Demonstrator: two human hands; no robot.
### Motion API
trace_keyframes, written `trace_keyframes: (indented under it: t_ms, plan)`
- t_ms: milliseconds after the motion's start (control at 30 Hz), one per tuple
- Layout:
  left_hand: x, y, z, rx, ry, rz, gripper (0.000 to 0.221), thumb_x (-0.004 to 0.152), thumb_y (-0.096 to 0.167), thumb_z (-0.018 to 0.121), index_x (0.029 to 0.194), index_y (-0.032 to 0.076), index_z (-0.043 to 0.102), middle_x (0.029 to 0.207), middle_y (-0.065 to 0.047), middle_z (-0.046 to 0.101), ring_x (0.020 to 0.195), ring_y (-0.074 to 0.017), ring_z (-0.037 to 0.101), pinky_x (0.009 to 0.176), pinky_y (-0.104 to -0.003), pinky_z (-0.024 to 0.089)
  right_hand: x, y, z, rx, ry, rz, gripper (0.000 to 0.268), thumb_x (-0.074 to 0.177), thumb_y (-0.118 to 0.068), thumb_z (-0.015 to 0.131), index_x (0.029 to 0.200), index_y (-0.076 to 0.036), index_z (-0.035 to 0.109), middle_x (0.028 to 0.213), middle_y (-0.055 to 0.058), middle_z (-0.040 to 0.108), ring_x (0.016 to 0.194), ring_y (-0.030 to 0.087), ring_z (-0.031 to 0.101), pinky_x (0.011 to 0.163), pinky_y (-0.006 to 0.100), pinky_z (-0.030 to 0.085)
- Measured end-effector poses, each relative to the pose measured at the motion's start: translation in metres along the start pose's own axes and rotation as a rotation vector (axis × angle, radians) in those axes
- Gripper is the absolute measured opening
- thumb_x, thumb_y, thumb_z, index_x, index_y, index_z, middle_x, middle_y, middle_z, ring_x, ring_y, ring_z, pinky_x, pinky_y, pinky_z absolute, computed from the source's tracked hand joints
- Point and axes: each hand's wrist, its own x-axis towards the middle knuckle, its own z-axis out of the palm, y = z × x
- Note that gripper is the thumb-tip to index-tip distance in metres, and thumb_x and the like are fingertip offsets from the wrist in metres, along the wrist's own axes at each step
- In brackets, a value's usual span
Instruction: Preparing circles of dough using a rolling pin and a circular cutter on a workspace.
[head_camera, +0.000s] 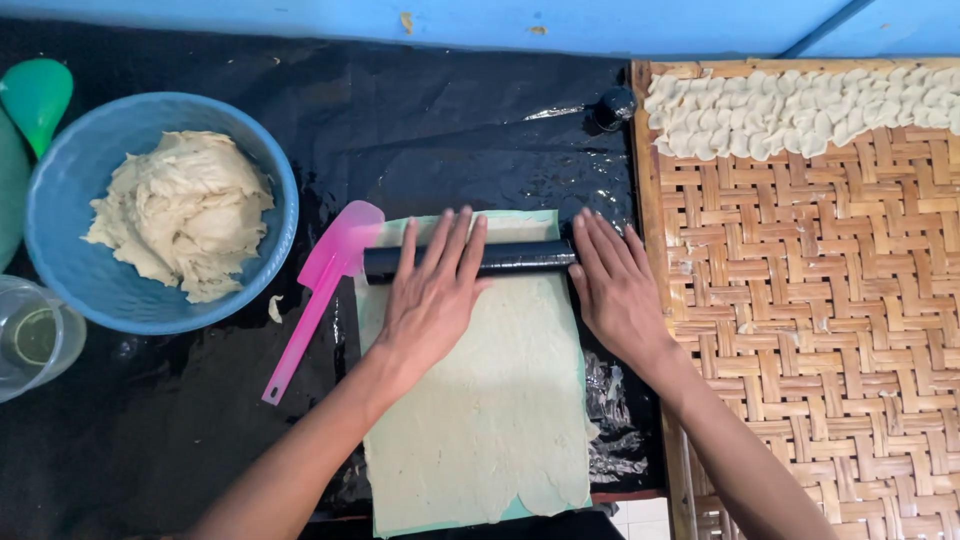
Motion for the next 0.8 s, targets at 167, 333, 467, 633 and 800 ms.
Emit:
trace_keyframes:
  t_ms: [167, 333, 467, 633, 800]
  plan:
    - [0.046, -0.025, 0.020, 0.074, -0.042, -0.082, 0.074, 0.105, 0.052, 0.042, 0.153, -0.004, 0.043, 0.164, -0.021, 0.032, 0.155, -0.0372, 0.022, 0.121, -0.065, 0.008, 0.043, 0.020, 0.009, 0.025, -0.029, 0.049, 0.057, 0.110, -0.027, 0.041, 0.155, 0.007, 0.040, 0.159, 0.023, 0.045, 0.149, 0.038, 0.039, 0.122, 0.052, 0.028]
    - [0.068, -0.037, 0.024, 0.078, -0.070, -0.156, 0.071, 0.108, 0.053, 0.038, 0.153, -0.001, 0.042, 0.164, -0.025, 0.029, 0.155, -0.0400, 0.019, 0.121, -0.066, 0.006, 0.068, 0.028, 0.016, -0.046, -0.052, 0.093, 0.056, 0.113, -0.032, 0.035, 0.156, 0.005, 0.040, 0.158, 0.023, 0.044, 0.151, 0.039, 0.038, 0.123, 0.051, 0.027]
    - [0.033, -0.010, 0.015, 0.010, -0.028, -0.122, 0.071, 0.104, 0.044, 0.048, 0.154, -0.006, 0.040, 0.164, -0.027, 0.027, 0.155, -0.0375, 0.018, 0.123, -0.063, 0.008, 0.032, 0.006, 0.005, -0.030, -0.041, 0.077, 0.060, 0.111, -0.030, 0.039, 0.159, 0.006, 0.033, 0.161, 0.024, 0.040, 0.152, 0.039, 0.035, 0.124, 0.052, 0.026]
    - [-0.012, 0.014, 0.002, 0.172, -0.043, -0.025, 0.062, 0.093, 0.018, 0.057, 0.149, -0.006, 0.045, 0.159, -0.027, 0.040, 0.152, -0.0360, 0.032, 0.123, -0.055, 0.019, -0.020, -0.011, -0.005, -0.124, -0.043, 0.068, 0.065, 0.103, -0.031, 0.047, 0.155, 0.004, 0.030, 0.162, 0.027, 0.035, 0.151, 0.039, 0.033, 0.122, 0.052, 0.023]
    - [-0.012, 0.008, -0.016, 0.005, -0.092, 0.041, 0.050, 0.092, 0.013, 0.062, 0.138, -0.003, 0.053, 0.119, -0.022, 0.060, 0.112, -0.0350, 0.056, 0.100, -0.049, 0.043, -0.014, 0.004, -0.024, 0.446, 0.048, 0.236, 0.065, 0.110, -0.026, 0.040, 0.161, 0.009, 0.021, 0.164, 0.031, 0.032, 0.152, 0.040, 0.031, 0.122, 0.052, 0.027]
